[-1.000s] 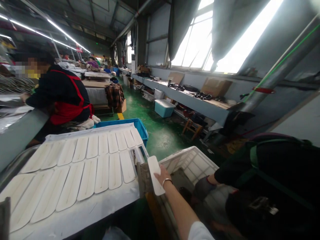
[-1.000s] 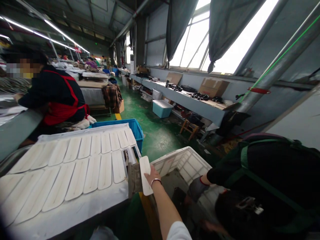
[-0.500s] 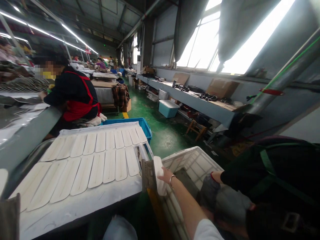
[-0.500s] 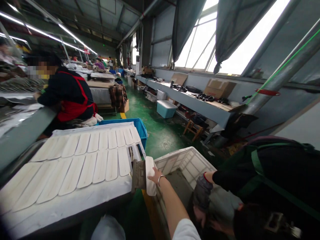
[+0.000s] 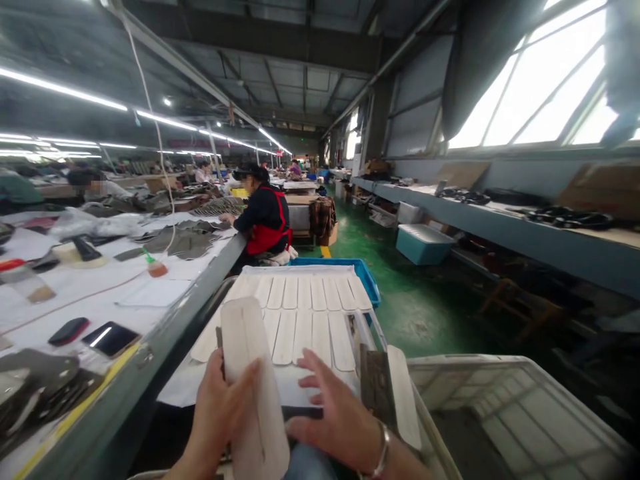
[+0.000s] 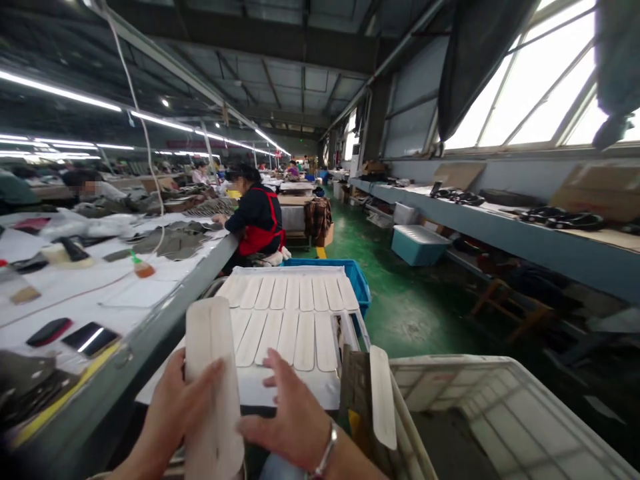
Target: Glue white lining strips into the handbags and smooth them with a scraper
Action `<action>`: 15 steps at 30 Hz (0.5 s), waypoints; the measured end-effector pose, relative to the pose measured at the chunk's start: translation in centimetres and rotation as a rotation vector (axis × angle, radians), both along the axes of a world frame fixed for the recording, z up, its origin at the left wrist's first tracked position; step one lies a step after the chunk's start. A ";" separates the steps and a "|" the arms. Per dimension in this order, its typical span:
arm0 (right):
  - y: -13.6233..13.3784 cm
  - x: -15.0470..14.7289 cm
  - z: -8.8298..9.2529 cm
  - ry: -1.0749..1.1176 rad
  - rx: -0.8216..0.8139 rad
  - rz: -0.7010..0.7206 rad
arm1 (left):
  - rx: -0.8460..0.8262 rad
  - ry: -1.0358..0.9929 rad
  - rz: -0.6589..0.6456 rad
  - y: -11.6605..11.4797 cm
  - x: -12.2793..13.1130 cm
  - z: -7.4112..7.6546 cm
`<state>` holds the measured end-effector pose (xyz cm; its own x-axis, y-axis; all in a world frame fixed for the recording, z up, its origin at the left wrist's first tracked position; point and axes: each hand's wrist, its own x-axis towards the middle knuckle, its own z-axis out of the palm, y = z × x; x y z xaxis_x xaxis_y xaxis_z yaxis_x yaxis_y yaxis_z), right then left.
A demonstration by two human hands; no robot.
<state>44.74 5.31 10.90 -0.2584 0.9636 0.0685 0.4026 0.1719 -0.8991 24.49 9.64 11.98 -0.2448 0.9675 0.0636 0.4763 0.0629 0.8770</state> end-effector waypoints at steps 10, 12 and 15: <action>0.9 -9.8 2.7 -0.240 0.174 -0.058 | 0.078 -0.585 -0.386 -3.7 -2.4 3.5; 0.6 -10.0 2.6 -0.181 0.197 -0.025 | 0.076 -0.578 -0.497 -5.1 -4.0 3.8; -0.3 -9.8 1.8 -0.105 0.290 0.092 | 0.051 -0.428 -0.488 -7.2 -7.9 3.5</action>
<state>34.90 5.03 12.66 -0.3639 0.8801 0.3049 0.4613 0.4547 -0.7619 16.63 2.48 15.52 0.2084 0.9722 0.1067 0.0478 -0.1191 0.9917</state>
